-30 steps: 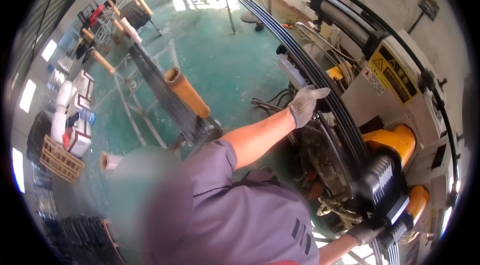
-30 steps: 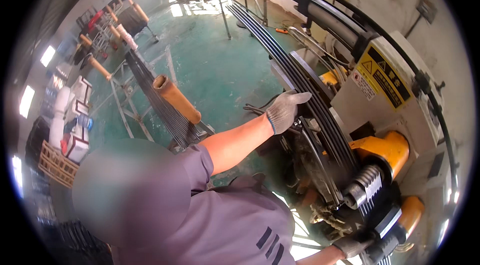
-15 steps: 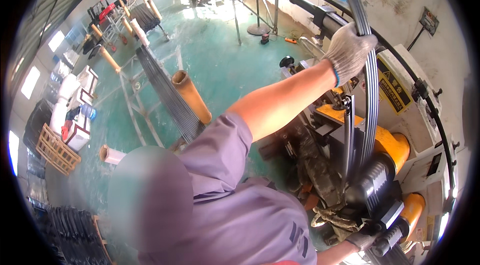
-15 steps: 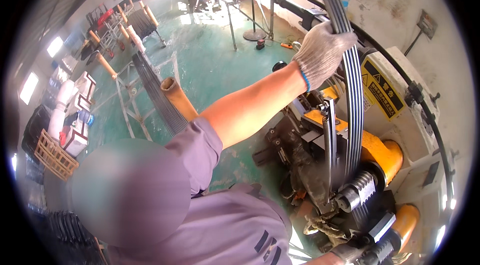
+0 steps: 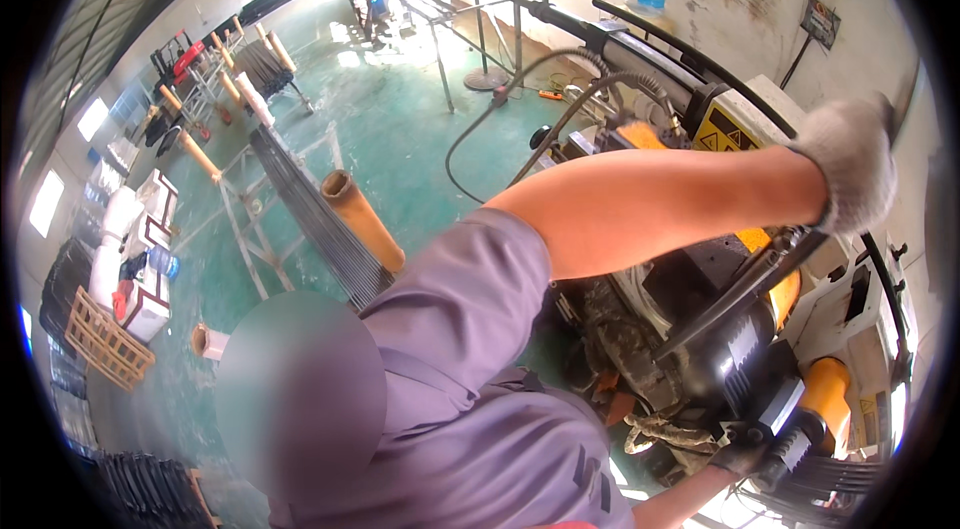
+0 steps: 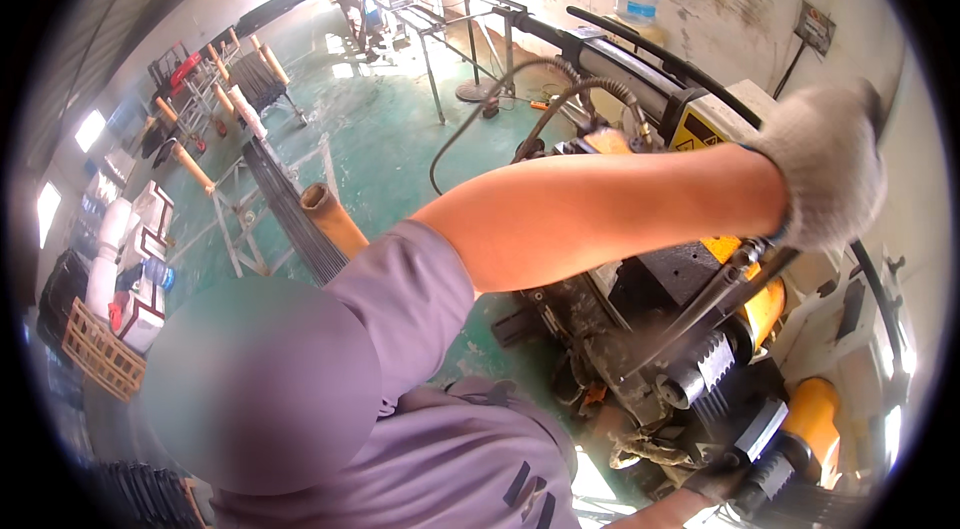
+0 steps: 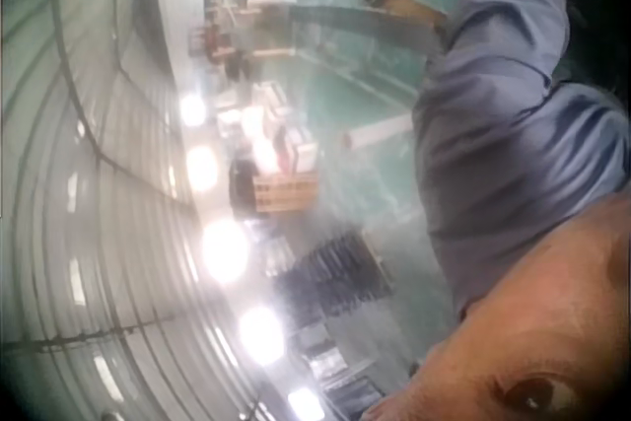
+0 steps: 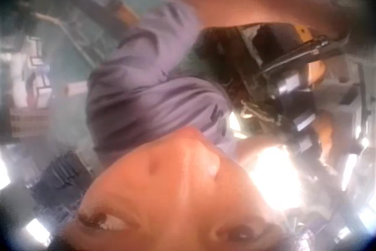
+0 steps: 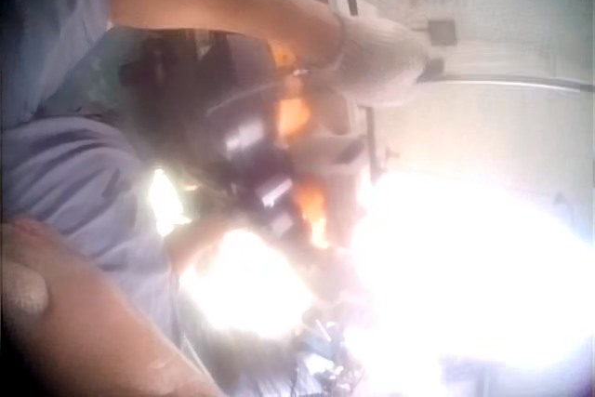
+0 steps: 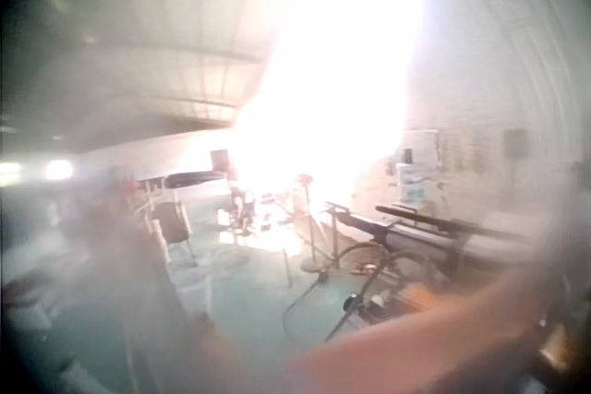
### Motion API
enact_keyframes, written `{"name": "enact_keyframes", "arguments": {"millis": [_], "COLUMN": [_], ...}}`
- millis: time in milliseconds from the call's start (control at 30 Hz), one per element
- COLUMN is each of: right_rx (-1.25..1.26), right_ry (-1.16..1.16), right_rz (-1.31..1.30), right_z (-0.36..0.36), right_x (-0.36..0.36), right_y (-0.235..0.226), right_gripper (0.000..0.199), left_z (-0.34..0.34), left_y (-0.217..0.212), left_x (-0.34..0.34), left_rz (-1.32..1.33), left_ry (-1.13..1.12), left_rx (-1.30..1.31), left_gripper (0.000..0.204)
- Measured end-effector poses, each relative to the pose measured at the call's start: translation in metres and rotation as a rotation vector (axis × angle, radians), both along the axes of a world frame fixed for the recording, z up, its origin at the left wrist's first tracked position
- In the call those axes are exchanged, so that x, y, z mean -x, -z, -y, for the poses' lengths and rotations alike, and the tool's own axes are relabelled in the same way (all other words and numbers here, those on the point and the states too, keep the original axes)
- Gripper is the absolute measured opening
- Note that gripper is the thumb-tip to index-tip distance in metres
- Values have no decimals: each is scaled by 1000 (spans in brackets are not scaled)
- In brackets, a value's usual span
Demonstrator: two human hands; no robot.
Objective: The person repeatedly picks up bundles of long metal rods from a floor rack and feeds them into a large industrial machine with yellow components. The person aligns the rods into the machine's intake mechanism, operates a lever to secure them, and then removes the processed rods to place them on a nearby rack.
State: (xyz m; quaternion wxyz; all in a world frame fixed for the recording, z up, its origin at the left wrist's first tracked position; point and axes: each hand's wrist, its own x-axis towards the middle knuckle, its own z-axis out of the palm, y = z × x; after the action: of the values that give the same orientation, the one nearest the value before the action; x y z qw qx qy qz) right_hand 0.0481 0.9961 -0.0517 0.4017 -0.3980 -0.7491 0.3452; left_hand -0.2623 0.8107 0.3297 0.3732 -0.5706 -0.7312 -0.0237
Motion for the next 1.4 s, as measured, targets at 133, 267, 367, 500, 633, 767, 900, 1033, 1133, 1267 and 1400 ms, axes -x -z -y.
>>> {"name": "enact_keyframes", "arguments": {"millis": [133,267,367,500,633,767,900,1033,1133,1267,1400], "right_rx": [-88,106,48,-138,-92,-156,-234,-123,-298,-226,-177], "right_ry": [-16,10,41,25,12,56,45,57,61,45,5], "right_rz": [-60,-260,-227,-101,-388,-369,-231,-269,-180,-208,-227], "right_z": [8,45,30,-11,50,37,-9,35,10,12,6], "right_x": [8,28,22,5,41,36,13,31,20,23,19], "right_y": [-2,-46,-28,20,-49,-35,21,-30,-1,1,10], "right_gripper": [30,32,38,34,17,19,21,18,19,18,15], "left_z": [-14,-29,-27,-31,-30,-30,-27,-22,-23,-17,-23], "left_y": [-4,-15,-6,-15,-12,-7,-6,-9,-12,-15,-24], "left_x": [-51,-50,-54,-57,-51,-51,-55,-52,-53,-52,-49], "left_rz": [639,423,456,447,458,483,335,314,387,520,502], "left_ry": [139,180,192,113,98,159,198,192,191,192,214], "left_rx": [-218,189,-27,130,183,88,102,173,137,79,193], "left_gripper": [31,40,41,39,37,33,31,31,31,29,27]}}
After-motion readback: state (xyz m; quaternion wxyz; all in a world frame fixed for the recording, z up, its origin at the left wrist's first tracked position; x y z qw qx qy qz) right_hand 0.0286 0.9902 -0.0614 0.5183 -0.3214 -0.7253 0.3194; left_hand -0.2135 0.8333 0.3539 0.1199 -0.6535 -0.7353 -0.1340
